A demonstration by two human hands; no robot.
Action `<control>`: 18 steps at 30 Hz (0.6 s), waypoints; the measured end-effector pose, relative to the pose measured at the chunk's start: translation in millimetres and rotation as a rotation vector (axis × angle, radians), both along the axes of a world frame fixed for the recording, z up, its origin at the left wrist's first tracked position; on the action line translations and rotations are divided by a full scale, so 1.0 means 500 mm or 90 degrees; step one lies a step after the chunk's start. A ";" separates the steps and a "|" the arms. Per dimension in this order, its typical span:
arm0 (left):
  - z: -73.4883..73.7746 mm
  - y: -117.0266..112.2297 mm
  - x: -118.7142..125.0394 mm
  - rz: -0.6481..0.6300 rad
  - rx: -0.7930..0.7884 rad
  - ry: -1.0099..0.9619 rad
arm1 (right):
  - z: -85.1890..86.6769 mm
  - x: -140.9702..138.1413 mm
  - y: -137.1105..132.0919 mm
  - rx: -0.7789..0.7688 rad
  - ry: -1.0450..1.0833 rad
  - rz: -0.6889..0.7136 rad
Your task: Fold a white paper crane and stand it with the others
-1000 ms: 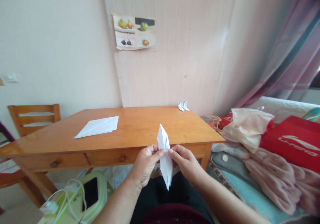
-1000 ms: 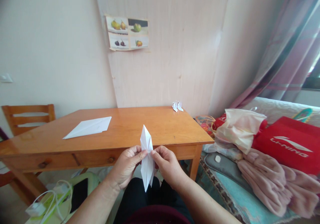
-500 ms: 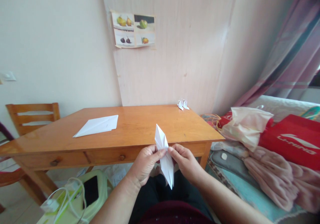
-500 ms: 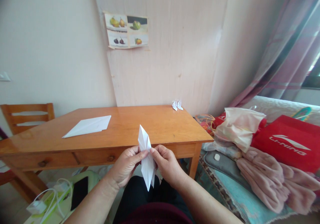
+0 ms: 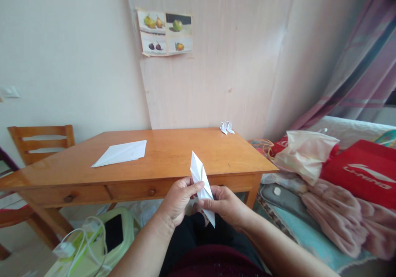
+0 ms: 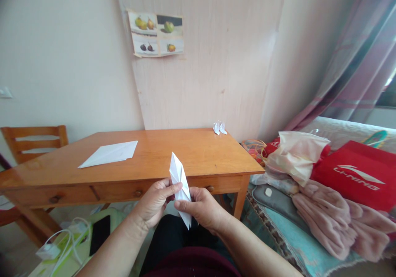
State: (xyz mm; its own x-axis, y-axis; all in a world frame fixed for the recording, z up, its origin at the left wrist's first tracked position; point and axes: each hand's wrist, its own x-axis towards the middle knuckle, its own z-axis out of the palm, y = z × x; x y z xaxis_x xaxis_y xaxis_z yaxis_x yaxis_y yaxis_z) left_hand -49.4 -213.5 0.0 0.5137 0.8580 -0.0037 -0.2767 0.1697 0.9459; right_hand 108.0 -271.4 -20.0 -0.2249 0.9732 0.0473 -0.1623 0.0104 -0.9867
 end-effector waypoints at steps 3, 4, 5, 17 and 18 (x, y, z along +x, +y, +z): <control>-0.001 0.003 0.000 0.011 -0.015 -0.004 | -0.002 0.001 0.000 0.013 -0.009 -0.002; -0.001 0.004 0.000 0.013 -0.024 -0.006 | -0.003 0.001 0.000 0.015 -0.013 -0.005; -0.001 0.005 0.000 0.013 -0.032 -0.007 | -0.003 0.001 0.000 0.016 -0.017 -0.008; -0.006 -0.003 0.010 -0.012 -0.028 -0.037 | -0.013 -0.004 0.002 0.015 0.005 -0.009; -0.006 -0.002 0.010 -0.010 -0.022 -0.034 | -0.013 -0.003 0.001 0.007 0.008 -0.008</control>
State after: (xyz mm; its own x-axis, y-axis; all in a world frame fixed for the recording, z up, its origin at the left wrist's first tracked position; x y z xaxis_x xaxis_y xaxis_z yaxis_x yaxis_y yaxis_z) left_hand -44.5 -214.6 -3.0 0.5273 0.8497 -0.0050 -0.3242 0.2066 0.9232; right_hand 106.4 -270.7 -26.4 -0.2116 0.9755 0.0609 -0.1751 0.0235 -0.9843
